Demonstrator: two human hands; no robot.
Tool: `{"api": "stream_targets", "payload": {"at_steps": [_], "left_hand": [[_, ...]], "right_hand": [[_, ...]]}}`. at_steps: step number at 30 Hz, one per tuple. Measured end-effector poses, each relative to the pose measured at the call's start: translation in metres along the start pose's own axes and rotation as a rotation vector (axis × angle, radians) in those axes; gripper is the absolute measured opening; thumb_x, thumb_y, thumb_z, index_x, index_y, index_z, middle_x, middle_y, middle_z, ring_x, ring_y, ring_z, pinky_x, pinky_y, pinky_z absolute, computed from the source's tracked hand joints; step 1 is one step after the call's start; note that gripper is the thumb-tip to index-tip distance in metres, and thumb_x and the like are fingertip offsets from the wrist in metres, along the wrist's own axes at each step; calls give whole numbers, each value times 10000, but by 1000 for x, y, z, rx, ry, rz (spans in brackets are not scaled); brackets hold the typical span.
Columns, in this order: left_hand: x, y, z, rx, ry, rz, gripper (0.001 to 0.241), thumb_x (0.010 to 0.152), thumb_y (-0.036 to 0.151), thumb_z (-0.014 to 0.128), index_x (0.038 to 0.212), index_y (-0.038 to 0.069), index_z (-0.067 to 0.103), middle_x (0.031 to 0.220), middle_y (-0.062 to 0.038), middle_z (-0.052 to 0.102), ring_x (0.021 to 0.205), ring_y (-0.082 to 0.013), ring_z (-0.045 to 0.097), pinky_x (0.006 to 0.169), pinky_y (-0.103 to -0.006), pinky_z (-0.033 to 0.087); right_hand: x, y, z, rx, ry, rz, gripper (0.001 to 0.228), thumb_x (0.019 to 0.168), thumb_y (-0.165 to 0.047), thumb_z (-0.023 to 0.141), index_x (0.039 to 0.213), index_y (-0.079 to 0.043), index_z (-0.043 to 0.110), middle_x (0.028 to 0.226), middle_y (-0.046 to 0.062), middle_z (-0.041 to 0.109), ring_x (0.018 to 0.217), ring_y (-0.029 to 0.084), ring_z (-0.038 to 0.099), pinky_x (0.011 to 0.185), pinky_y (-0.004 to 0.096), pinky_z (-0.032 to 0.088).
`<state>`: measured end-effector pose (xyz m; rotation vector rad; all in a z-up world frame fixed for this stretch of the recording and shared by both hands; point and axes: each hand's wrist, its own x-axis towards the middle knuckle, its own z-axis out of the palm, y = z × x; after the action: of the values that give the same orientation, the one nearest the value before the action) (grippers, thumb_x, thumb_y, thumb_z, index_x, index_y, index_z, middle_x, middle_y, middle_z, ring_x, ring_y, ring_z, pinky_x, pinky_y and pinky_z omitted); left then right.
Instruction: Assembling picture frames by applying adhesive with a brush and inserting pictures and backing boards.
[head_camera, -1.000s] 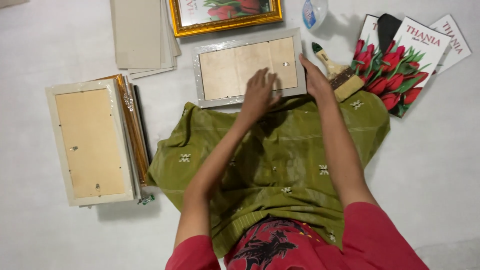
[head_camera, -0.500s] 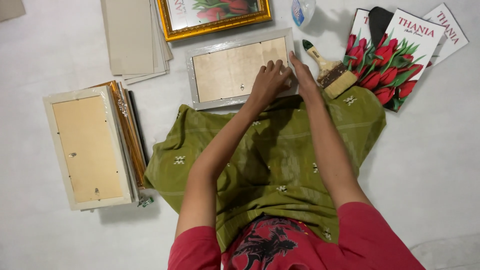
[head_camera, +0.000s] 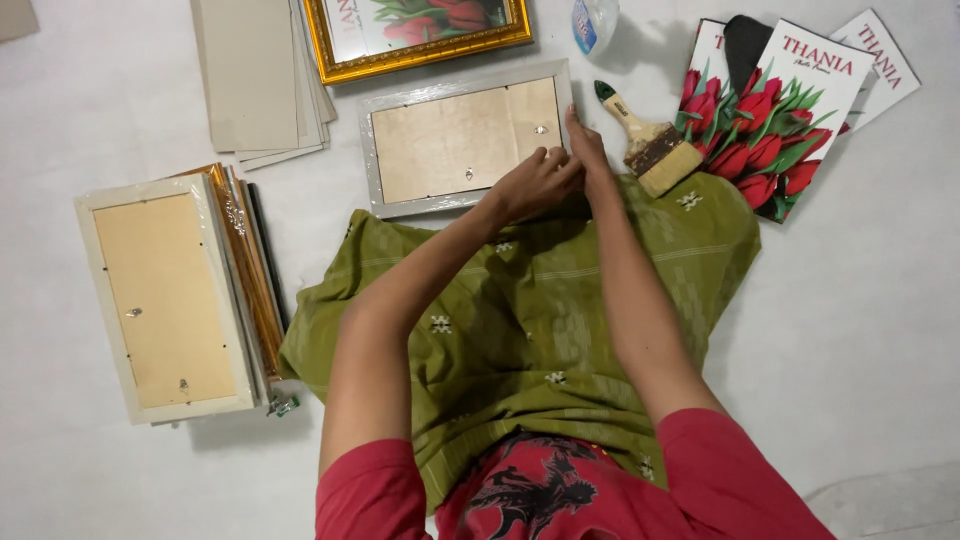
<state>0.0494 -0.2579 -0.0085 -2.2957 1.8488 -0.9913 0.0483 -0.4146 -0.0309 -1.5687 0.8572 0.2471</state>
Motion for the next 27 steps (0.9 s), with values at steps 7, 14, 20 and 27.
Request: {"api": "stream_targets", "payload": {"at_steps": [7,14,20,27], "left_hand": [[-10,-9,-33,33,20,56,171,936,94,522,1043,40,643,1045,-136,477,955,-368,508,773,-409,467],[-26,-6,-15,-59,-135,-9,233,935,215,572,1118,86,635,1085,-103,479,957,-324,489,810,-415,449],[-21,-12,-15,-96,-433,-166,341,968,226,629,1303,281,589,1296,-162,462,1187,-518,515,886,-534,517],[-4,0,-50,184,-356,-232,278,987,171,567,1258,120,538,1179,-284,491,993,-608,639,682,-480,602]], "right_hand": [[45,30,21,-228,-4,-53,939,841,-947,429,1444,-247,600,1512,126,523,1454,353,401,1213,477,325],[26,16,31,-320,1,-33,887,797,-945,508,1405,-313,640,1488,213,455,1428,387,392,1177,478,334],[-41,-21,24,-83,-52,-114,952,862,-859,585,1464,-121,600,1565,336,336,1505,506,161,1215,497,258],[-52,-31,22,-209,-59,-50,852,887,-827,511,1459,-201,591,1554,290,348,1482,434,276,1189,491,328]]}}
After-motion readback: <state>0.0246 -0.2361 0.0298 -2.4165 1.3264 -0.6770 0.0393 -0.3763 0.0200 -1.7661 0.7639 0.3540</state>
